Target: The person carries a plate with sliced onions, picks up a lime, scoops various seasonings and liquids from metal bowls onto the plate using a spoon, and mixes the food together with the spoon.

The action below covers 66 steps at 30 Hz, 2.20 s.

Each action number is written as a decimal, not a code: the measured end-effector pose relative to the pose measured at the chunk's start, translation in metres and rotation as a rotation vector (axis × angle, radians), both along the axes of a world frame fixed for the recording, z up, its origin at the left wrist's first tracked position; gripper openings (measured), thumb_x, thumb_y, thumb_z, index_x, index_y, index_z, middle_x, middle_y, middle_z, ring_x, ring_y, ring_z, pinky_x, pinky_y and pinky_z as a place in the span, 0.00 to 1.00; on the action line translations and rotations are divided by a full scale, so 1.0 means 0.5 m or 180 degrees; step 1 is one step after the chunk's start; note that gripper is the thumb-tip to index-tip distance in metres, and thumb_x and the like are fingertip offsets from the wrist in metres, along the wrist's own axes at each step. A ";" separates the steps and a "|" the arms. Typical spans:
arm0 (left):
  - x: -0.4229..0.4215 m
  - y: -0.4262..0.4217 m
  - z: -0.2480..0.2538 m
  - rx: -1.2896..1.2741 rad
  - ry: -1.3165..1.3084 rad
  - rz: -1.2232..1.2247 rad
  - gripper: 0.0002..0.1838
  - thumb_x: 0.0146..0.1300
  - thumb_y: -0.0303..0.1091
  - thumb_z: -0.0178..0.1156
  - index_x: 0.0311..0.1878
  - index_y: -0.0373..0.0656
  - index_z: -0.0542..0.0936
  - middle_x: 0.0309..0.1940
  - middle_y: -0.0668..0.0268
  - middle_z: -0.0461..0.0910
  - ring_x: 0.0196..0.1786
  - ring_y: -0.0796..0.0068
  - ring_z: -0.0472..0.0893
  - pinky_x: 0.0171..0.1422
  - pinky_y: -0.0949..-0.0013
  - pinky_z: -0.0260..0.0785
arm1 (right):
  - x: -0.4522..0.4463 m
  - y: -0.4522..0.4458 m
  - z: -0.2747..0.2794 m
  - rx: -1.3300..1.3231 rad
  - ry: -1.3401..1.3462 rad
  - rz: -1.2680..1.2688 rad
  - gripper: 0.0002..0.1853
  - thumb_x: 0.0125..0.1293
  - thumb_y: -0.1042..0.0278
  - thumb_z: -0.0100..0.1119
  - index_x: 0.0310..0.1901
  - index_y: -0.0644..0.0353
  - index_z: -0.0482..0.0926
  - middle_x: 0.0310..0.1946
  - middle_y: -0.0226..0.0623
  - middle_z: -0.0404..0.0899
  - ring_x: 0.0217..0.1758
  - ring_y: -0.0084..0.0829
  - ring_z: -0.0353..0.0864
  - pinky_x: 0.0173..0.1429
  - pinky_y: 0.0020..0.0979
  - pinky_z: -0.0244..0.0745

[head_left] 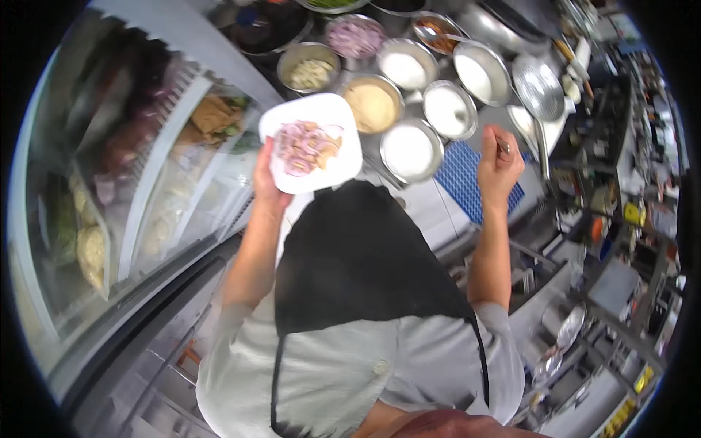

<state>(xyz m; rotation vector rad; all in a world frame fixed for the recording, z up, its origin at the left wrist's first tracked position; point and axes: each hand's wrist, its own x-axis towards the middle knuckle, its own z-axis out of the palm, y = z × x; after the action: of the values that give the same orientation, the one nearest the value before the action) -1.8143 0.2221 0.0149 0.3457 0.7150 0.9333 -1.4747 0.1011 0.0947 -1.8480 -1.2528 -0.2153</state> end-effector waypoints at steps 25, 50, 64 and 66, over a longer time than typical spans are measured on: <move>-0.048 -0.073 0.066 0.0235 0.0040 0.0760 0.36 0.72 0.55 0.49 0.72 0.35 0.62 0.69 0.48 0.67 0.69 0.50 0.70 0.74 0.47 0.62 | -0.102 0.695 0.077 -0.0307 -0.0204 0.2131 0.18 0.59 0.62 0.66 0.49 0.61 0.83 0.41 0.48 0.83 0.48 0.50 0.81 0.55 0.45 0.76; -0.059 -0.107 0.023 -0.0161 0.0225 0.1231 0.39 0.71 0.58 0.50 0.72 0.36 0.62 0.69 0.51 0.68 0.70 0.51 0.69 0.74 0.50 0.61 | 0.003 0.561 0.014 -0.0752 0.0911 0.2071 0.14 0.67 0.58 0.60 0.35 0.62 0.84 0.29 0.47 0.80 0.34 0.46 0.81 0.40 0.44 0.73; 0.006 -0.012 0.175 0.0617 -0.0171 -0.0144 0.38 0.72 0.57 0.47 0.75 0.38 0.58 0.71 0.51 0.64 0.72 0.48 0.66 0.75 0.46 0.59 | 0.354 -0.118 0.154 -0.0509 0.0950 -0.1339 0.22 0.73 0.50 0.50 0.39 0.62 0.86 0.24 0.44 0.83 0.31 0.40 0.85 0.39 0.37 0.75; 0.062 -0.002 0.186 0.0522 -0.0020 0.0199 0.38 0.72 0.57 0.48 0.74 0.38 0.59 0.72 0.51 0.63 0.73 0.49 0.65 0.75 0.46 0.59 | 0.405 -0.168 0.148 -0.0795 0.0738 -0.1720 0.21 0.72 0.50 0.52 0.39 0.62 0.86 0.27 0.49 0.84 0.35 0.46 0.85 0.41 0.40 0.76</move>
<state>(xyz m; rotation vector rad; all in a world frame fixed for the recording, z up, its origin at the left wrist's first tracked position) -1.7833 0.2213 0.1077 0.4668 0.6481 1.0549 -1.2725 0.0170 0.1686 -2.3285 -0.6242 -0.1321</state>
